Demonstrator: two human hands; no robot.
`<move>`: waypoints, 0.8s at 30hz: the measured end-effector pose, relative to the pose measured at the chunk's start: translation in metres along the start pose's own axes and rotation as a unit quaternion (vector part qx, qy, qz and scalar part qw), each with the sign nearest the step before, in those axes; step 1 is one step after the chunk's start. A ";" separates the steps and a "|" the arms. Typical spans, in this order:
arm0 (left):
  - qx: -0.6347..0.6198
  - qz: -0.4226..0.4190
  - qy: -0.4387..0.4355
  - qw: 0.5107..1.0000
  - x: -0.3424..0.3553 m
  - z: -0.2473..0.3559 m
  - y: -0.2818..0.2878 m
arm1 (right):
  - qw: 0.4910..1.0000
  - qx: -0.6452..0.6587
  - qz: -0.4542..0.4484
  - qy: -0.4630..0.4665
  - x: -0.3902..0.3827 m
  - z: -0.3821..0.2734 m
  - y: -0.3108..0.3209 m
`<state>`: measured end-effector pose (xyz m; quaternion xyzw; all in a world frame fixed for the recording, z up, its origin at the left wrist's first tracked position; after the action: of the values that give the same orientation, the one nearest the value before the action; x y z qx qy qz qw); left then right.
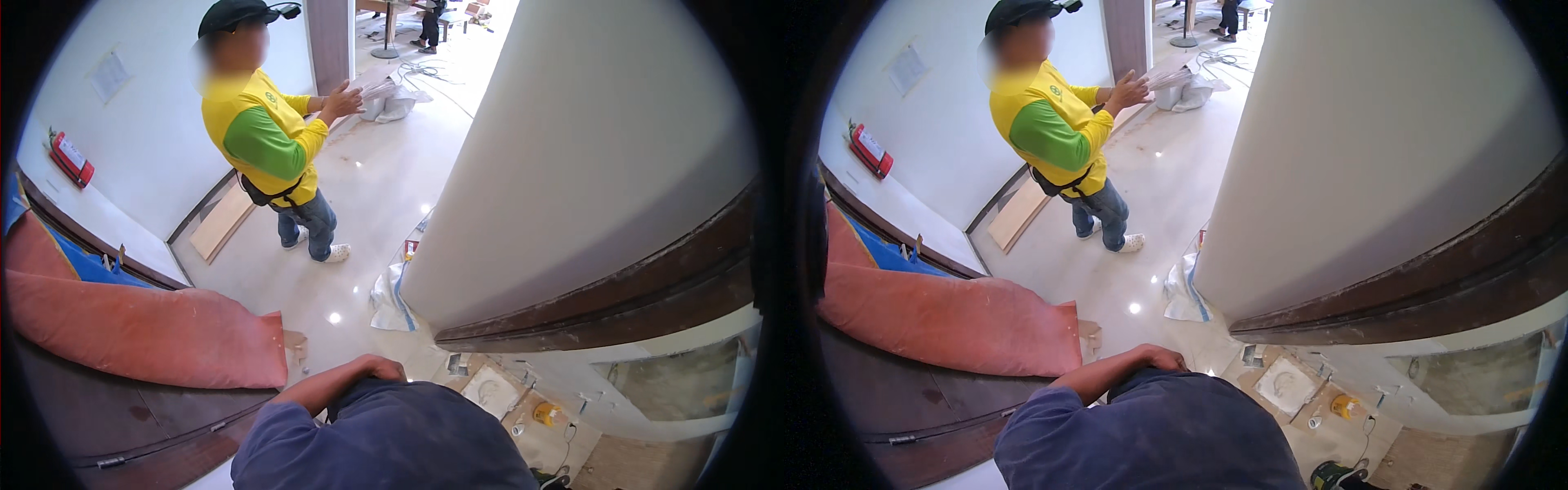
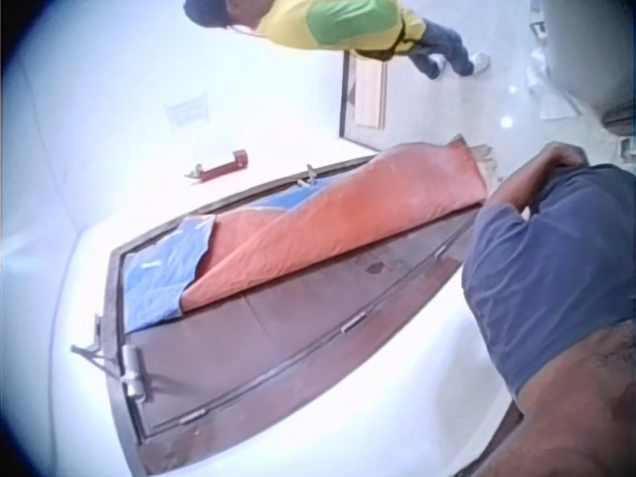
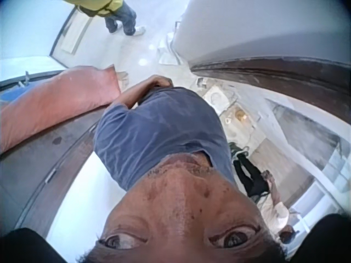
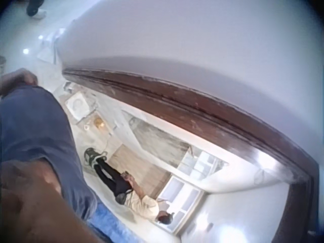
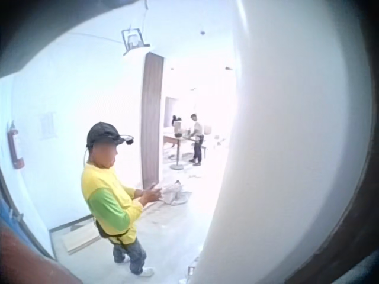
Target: The person scoops plaster compound from a board onto putty knives, mixes it between the knives, and applies the compound onto the wall around pipe fittings using a putty knife.
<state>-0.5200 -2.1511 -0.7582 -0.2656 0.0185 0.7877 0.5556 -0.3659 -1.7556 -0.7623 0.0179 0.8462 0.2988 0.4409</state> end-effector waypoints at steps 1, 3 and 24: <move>0.001 0.015 0.000 1.000 -0.008 -0.002 -0.002 | 1.000 0.002 -0.001 0.000 -0.002 0.002 0.000; 0.006 0.030 -0.002 1.000 -0.018 -0.002 -0.003 | 1.000 0.009 0.002 0.001 -0.007 0.004 0.000; 0.068 0.032 0.055 0.996 -0.020 -0.001 -0.014 | 0.951 0.306 0.027 0.026 -0.027 -0.003 0.107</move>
<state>-0.5023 -2.1632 -0.7463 -0.2691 0.1107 0.7863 0.5451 -0.3768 -1.6769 -0.6853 0.1673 0.9076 0.0379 0.3833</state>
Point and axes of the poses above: each hand's wrist, its own x-axis towards the middle knuckle, its own y-axis out of the back of the hand, z = x × y, the point moved 7 cm from there along x, towards the middle knuckle, and after that the axes turned 9 degrees about -y, right-handed, at the moved point
